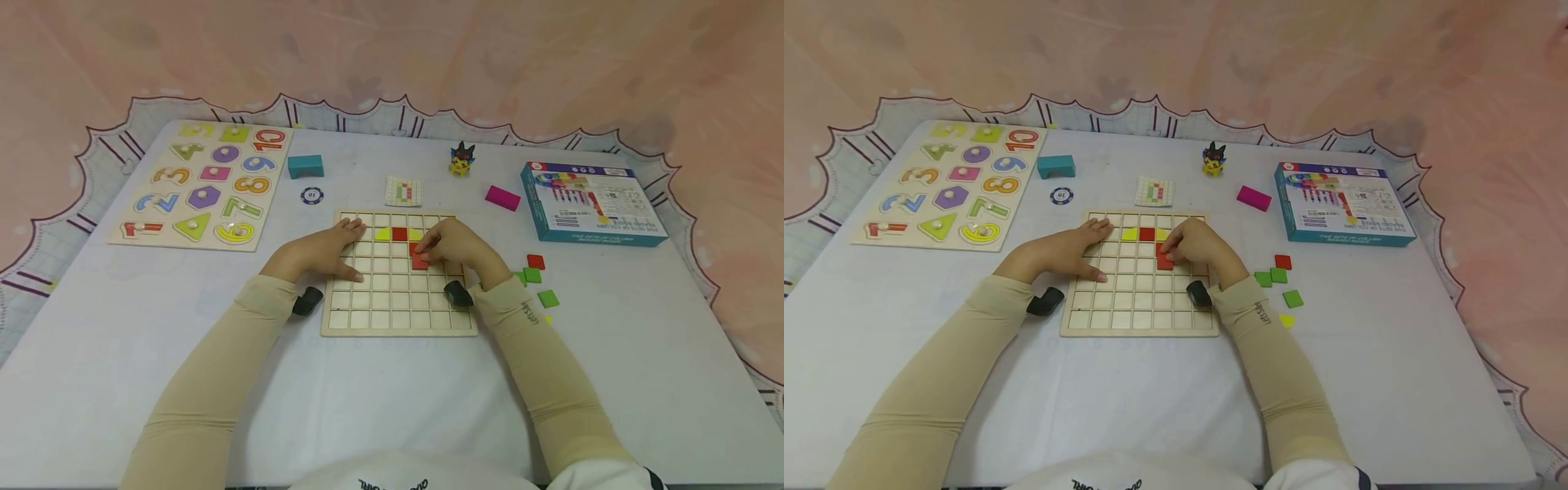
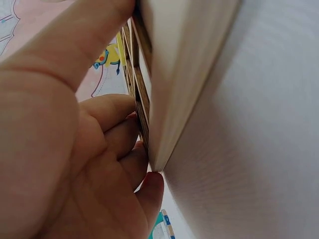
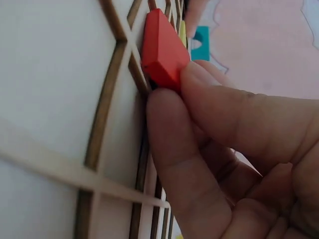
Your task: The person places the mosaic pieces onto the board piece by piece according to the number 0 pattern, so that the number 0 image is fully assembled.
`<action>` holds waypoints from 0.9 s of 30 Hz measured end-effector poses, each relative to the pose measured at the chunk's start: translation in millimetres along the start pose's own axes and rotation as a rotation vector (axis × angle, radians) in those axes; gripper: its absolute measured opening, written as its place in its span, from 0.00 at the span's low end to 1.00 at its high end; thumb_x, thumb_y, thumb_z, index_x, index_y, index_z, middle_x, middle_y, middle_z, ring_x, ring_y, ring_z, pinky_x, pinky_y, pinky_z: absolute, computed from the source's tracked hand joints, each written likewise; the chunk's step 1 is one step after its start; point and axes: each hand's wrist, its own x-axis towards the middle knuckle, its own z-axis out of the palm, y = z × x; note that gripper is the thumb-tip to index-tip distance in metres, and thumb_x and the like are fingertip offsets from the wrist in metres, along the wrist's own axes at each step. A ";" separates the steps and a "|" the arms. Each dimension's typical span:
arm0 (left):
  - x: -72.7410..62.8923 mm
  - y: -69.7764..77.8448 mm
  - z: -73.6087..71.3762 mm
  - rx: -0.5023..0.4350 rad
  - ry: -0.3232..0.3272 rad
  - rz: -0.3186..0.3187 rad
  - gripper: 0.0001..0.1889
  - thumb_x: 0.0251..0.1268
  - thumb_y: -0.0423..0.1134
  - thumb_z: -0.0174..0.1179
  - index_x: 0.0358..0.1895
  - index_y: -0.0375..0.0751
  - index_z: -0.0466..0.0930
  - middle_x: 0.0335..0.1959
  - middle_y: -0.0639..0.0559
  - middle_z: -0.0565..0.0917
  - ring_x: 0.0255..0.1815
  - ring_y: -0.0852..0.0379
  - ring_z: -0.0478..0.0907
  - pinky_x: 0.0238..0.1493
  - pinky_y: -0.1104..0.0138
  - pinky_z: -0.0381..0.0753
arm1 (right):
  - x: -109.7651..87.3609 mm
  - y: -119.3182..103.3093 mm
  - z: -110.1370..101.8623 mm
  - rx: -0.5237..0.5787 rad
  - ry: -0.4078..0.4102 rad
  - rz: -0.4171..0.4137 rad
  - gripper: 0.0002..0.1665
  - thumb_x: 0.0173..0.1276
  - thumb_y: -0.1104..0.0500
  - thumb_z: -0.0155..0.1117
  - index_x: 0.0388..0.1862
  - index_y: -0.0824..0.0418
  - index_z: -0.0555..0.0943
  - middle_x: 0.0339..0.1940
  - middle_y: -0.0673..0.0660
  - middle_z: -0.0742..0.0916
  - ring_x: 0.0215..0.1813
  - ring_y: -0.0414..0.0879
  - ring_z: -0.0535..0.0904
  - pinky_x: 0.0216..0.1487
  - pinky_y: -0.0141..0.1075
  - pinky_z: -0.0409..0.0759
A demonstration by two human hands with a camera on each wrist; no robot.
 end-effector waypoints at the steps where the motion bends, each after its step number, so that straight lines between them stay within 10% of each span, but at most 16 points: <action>1: -0.1 0.3 0.1 0.001 0.001 -0.002 0.52 0.52 0.50 0.66 0.73 0.38 0.41 0.75 0.46 0.39 0.75 0.46 0.30 0.73 0.52 0.37 | -0.4 -0.8 1.1 -0.007 0.001 -0.003 0.09 0.57 0.65 0.65 0.38 0.66 0.85 0.38 0.56 0.84 0.40 0.45 0.73 0.44 0.34 0.72; 17: 1.7 1.7 1.1 0.011 -0.006 -0.011 0.52 0.52 0.50 0.66 0.73 0.38 0.41 0.75 0.46 0.39 0.75 0.46 0.30 0.73 0.52 0.38 | -9.0 -3.8 4.7 -0.069 -0.012 -0.008 0.07 0.59 0.65 0.64 0.37 0.63 0.85 0.38 0.56 0.86 0.41 0.45 0.72 0.47 0.36 0.72; 27: 1.7 0.9 -0.3 0.013 -0.010 -0.005 0.52 0.52 0.50 0.66 0.73 0.37 0.40 0.75 0.45 0.38 0.75 0.46 0.30 0.73 0.51 0.38 | -27.2 21.2 -28.8 -0.021 0.081 0.028 0.12 0.60 0.64 0.63 0.42 0.64 0.84 0.45 0.60 0.85 0.48 0.50 0.74 0.53 0.43 0.71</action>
